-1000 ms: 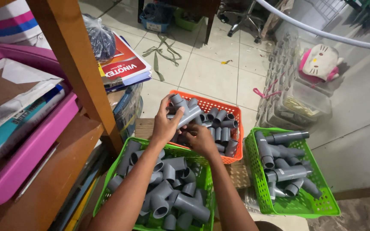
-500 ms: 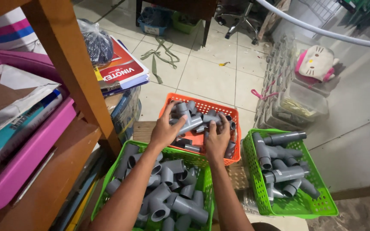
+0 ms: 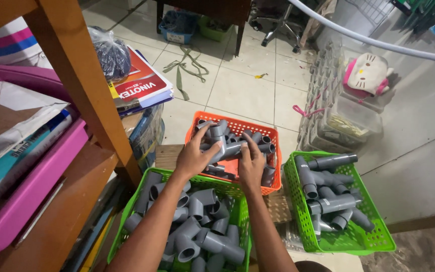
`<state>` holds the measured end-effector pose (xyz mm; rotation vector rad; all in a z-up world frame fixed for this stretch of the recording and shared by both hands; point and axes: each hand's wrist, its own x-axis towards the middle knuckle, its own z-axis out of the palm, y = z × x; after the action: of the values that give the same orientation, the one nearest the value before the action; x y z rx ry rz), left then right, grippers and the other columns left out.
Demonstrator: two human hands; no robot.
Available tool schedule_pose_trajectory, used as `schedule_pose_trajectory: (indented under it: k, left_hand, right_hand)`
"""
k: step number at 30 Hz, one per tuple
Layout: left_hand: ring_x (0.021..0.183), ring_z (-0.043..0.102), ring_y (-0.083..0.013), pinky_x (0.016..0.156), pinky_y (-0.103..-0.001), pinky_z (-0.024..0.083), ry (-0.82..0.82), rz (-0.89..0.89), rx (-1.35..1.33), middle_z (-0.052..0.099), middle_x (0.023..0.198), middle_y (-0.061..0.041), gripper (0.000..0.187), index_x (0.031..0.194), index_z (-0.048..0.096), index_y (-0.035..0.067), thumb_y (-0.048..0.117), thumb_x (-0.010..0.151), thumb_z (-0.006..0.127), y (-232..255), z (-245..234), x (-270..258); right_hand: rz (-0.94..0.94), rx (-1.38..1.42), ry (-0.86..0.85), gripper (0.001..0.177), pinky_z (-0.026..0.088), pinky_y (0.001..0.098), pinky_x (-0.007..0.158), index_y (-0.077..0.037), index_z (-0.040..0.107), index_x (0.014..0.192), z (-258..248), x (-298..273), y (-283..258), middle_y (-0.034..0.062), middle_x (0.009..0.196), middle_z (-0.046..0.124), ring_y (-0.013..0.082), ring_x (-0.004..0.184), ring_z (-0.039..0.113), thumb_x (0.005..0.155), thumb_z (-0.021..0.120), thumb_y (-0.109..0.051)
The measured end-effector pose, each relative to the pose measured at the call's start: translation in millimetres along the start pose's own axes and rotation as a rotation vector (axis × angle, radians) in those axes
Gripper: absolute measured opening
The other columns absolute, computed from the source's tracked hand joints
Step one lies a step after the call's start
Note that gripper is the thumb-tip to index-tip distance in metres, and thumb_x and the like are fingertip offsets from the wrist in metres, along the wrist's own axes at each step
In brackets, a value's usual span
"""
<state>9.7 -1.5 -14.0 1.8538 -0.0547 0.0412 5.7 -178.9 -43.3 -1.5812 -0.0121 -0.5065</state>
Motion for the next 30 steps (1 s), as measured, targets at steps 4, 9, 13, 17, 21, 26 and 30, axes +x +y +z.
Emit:
schedule_pose_trajectory:
  k: [4, 9, 13, 17, 21, 26, 30]
  left_hand:
    - [0.064, 0.075, -0.0360, 0.048, -0.031, 0.059, 0.027, 0.006, -0.056, 0.072, 0.117, -0.021, 0.058, 0.144, 0.052, 0.035, 0.036, 0.088, 0.067, 0.4, 2.7, -0.1]
    - [0.115, 0.067, -0.0445, 0.089, -0.050, 0.058, 0.072, 0.055, -0.102, 0.068, 0.126, -0.026, 0.062, 0.148, 0.047, 0.026, 0.036, 0.090, 0.066, 28.9, -4.8, -17.2]
    - [0.124, 0.061, -0.0428, 0.102, -0.052, 0.050, 0.130, 0.057, -0.115, 0.066, 0.130, -0.025, 0.062, 0.148, 0.047, 0.025, 0.036, 0.089, 0.065, 39.1, -2.5, -22.8]
    - [0.127, 0.059, -0.0430, 0.107, -0.054, 0.045, 0.176, 0.045, -0.133, 0.065, 0.130, -0.027, 0.063, 0.151, 0.043, 0.023, 0.033, 0.092, 0.064, 39.1, -3.1, -24.1]
    - [0.129, 0.058, -0.0417, 0.112, -0.055, 0.042, 0.052, -0.046, -0.048, 0.061, 0.136, -0.028, 0.075, 0.154, 0.033, 0.022, 0.043, 0.088, 0.063, 59.5, -11.3, -36.2]
    - [0.128, 0.058, -0.0445, 0.110, -0.056, 0.044, -0.028, 0.013, -0.065, 0.060, 0.136, -0.028, 0.075, 0.152, 0.028, 0.024, 0.042, 0.089, 0.064, 35.7, -4.3, -22.7]
    - [0.130, 0.054, -0.0472, 0.111, -0.059, 0.040, -0.085, 0.006, -0.026, 0.060, 0.136, -0.029, 0.074, 0.152, 0.025, 0.026, 0.047, 0.091, 0.059, 50.2, -8.3, -32.1]
  right_hand:
    - [-0.098, -0.151, -0.042, 0.039, 0.055, 0.0380, 0.085, -0.017, 0.071, 0.135, -3.6, 3.4, 15.2, 0.0156, 0.112, 0.064, 0.0209, 0.100, 0.059, 0.096, 0.064, -0.016]
    - [-0.135, -0.132, -0.105, 0.058, 0.062, 0.0472, 0.084, -0.008, 0.057, 0.146, 8.7, -8.4, -2.7, 0.0269, 0.134, 0.048, 0.0433, 0.113, 0.062, 0.091, 0.072, -0.011]
    - [-0.230, -0.137, -0.228, 0.078, 0.062, 0.0433, 0.082, -0.008, 0.044, 0.155, 5.5, -5.4, -1.3, 0.0262, 0.141, 0.041, 0.0405, 0.117, 0.055, 0.085, 0.080, -0.012]
    - [-0.315, -0.400, -0.343, 0.102, 0.041, 0.0559, 0.111, -0.018, 0.042, 0.156, 8.7, -9.1, -14.7, 0.0304, 0.148, 0.033, 0.0532, 0.137, 0.041, 0.070, 0.091, -0.041]
    - [-0.282, -0.552, -0.373, 0.125, 0.036, 0.0622, 0.114, -0.024, 0.033, 0.160, 16.5, -16.0, -22.6, 0.0373, 0.153, 0.024, 0.0602, 0.138, 0.037, 0.055, 0.098, -0.040]
    - [-0.258, -0.607, -0.405, 0.136, 0.035, 0.0653, 0.113, -0.027, 0.026, 0.163, 16.7, -14.9, -21.3, 0.0396, 0.151, 0.023, 0.0641, 0.138, 0.034, 0.050, 0.099, -0.041]
    - [-0.235, -0.611, -0.420, 0.143, 0.037, 0.0648, 0.112, -0.027, 0.017, 0.165, 16.1, -16.8, -24.1, 0.0387, 0.150, 0.024, 0.0633, 0.137, 0.036, 0.048, 0.098, -0.042]
